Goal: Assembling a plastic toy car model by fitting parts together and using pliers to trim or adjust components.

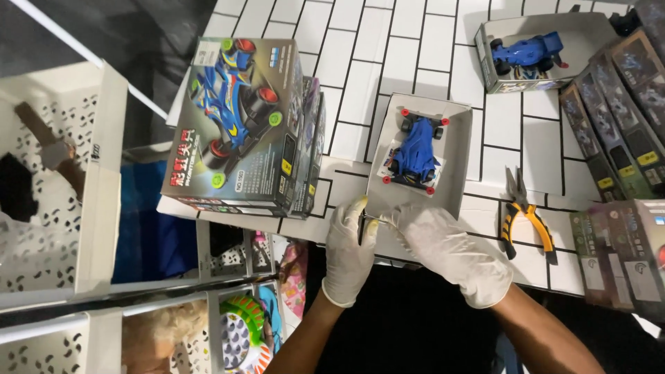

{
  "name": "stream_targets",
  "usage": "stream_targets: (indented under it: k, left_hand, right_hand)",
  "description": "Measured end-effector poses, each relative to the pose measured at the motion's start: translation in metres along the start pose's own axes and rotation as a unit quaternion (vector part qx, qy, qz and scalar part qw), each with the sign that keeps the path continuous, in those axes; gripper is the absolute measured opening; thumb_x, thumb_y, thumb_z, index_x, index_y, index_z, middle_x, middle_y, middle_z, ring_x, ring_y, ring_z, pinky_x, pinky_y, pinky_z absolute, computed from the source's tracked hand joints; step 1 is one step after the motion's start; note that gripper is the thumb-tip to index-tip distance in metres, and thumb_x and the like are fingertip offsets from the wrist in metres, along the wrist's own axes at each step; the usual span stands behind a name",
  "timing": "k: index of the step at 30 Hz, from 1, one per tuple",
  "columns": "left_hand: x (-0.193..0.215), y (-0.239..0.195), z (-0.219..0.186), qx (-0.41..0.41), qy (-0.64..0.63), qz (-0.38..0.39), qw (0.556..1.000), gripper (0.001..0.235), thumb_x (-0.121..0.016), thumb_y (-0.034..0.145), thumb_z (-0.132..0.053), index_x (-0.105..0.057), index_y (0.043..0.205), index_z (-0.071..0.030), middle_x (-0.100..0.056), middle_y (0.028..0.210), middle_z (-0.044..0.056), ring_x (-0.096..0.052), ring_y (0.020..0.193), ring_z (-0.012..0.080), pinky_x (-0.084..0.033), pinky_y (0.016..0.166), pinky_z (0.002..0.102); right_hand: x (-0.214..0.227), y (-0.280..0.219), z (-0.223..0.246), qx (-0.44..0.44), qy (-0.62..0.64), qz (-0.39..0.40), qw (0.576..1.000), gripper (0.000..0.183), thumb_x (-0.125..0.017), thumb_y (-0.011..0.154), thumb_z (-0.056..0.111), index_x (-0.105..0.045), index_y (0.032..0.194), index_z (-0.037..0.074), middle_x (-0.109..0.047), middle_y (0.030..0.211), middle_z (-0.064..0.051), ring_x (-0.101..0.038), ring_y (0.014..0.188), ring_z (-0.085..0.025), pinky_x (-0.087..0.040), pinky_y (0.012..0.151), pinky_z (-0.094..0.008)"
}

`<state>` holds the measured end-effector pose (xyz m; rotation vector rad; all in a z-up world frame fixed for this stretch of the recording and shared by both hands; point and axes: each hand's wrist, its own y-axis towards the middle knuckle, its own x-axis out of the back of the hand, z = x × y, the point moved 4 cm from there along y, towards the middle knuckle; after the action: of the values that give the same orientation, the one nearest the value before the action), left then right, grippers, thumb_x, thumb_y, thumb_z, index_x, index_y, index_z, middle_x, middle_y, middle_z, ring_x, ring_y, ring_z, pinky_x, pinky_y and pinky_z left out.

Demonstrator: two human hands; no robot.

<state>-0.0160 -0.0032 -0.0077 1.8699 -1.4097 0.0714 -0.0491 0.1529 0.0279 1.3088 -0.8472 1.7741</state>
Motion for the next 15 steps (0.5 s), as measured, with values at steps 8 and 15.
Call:
stream_targets:
  k: [8, 15]
  left_hand:
    - [-0.001, -0.004, 0.000, 0.001, 0.007, 0.011, 1.000, 0.042, -0.069, 0.093, -0.019, -0.061, 0.132, -0.008, -0.059, 0.111, 0.012, -0.063, 0.104, 0.0338, -0.054, 0.089, 0.044]
    - [-0.002, -0.006, -0.006, -0.048, 0.042, -0.035, 0.997, 0.039, -0.070, 0.093, -0.015, -0.063, 0.130, -0.008, -0.060, 0.112, 0.011, -0.062, 0.100, 0.0305, -0.055, 0.088, 0.042]
  right_hand:
    - [0.012, -0.003, -0.005, -0.104, 0.160, 0.018, 0.981, 0.018, -0.069, 0.093, 0.031, -0.071, 0.107, 0.021, -0.074, 0.104, -0.009, -0.071, 0.109, -0.030, -0.059, 0.093, -0.041]
    - [0.012, 0.000, -0.005, -0.126, 0.265, 0.032, 0.956, 0.020, -0.070, 0.094, 0.025, -0.078, 0.111, 0.021, -0.076, 0.120, -0.012, -0.068, 0.120, -0.033, -0.057, 0.099, -0.042]
